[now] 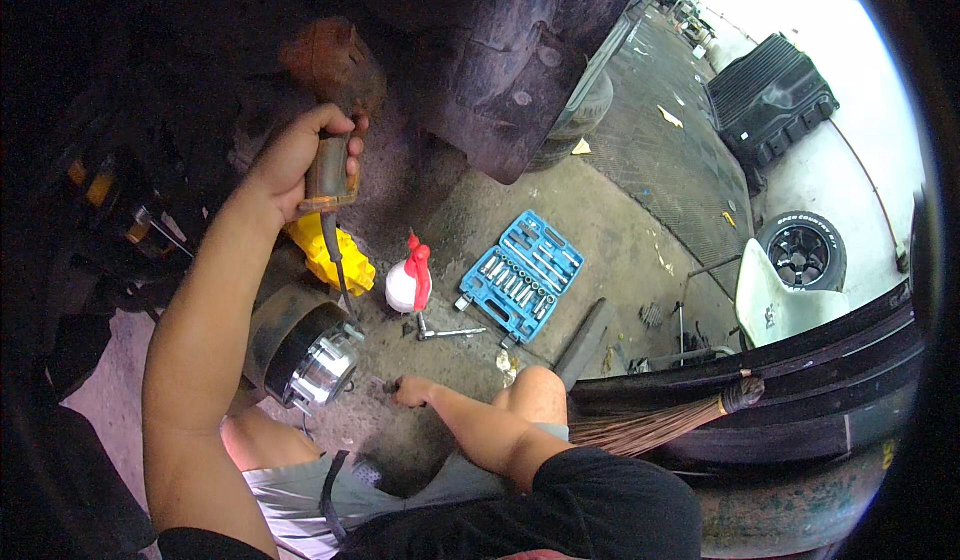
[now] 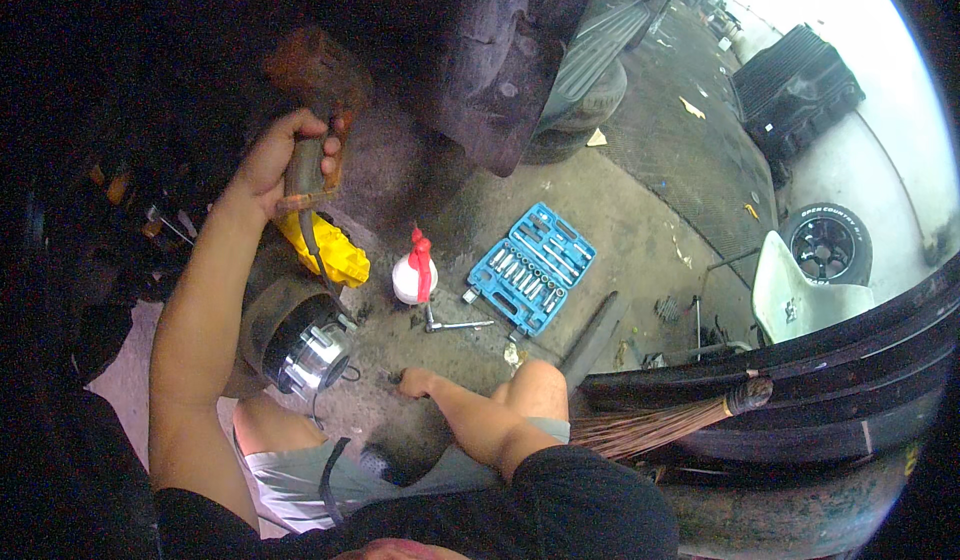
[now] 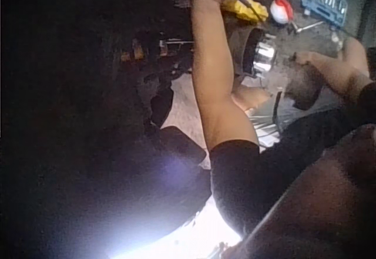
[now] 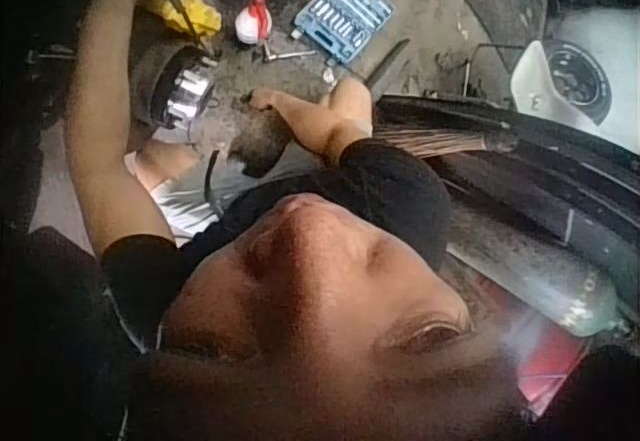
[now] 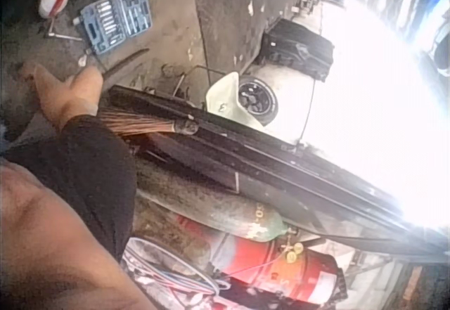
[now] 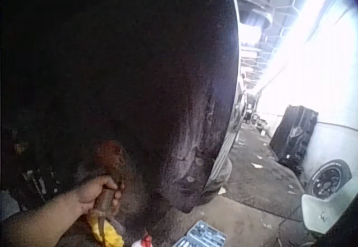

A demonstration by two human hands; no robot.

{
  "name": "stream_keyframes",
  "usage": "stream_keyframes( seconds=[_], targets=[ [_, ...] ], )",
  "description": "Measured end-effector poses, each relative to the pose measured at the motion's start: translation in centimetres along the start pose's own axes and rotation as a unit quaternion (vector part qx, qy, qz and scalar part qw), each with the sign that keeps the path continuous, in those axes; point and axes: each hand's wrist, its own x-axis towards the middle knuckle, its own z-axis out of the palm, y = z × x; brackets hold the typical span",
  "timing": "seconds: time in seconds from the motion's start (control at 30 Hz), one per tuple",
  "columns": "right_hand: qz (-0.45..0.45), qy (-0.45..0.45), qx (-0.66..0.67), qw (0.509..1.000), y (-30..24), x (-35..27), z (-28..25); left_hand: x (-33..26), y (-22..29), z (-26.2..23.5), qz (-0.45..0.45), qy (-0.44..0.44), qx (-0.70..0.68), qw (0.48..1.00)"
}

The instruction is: The person uses a power tool to work on a bolt in the car's undercarriage, then sprays a liquid onto the area and wipes it with a cloth. The person is sitting on the floor during the task.

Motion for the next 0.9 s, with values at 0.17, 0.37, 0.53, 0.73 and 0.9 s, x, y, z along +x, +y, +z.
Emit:
stream_keyframes(
  seconds=[0.17, 0.37, 0.53, 0.73, 0.9],
  targets=[
    [-0.050, 0.005, -0.049, 0.998, -0.1, -0.5, -0.3, 0.1, 0.2, 0.0, -0.015, 0.002, -0.017, 1.000],
    [-0.026, 0.005, -0.034, 0.999, -0.5, -0.9, -0.7, 0.3, 0.1, -0.3, -0.001, -0.014, -0.012, 1.000],
    [-0.013, -0.035, -0.030, 0.999, -1.3, -1.5, -1.3, -0.1, 0.0, 0.3, -0.008, 0.006, -0.014, 1.000],
    [-0.011, 0.007, -0.072, 0.997, -1.9, -3.5, -1.8, -0.3, 0.2, -0.9, -0.002, 0.003, -0.017, 1.000],
    [0.006, -0.014, -0.099, 0.995, 1.3, -0.6, -0.2, 0.5, 0.1, -0.3, 0.015, 0.015, -0.016, 1.000]
  ],
)
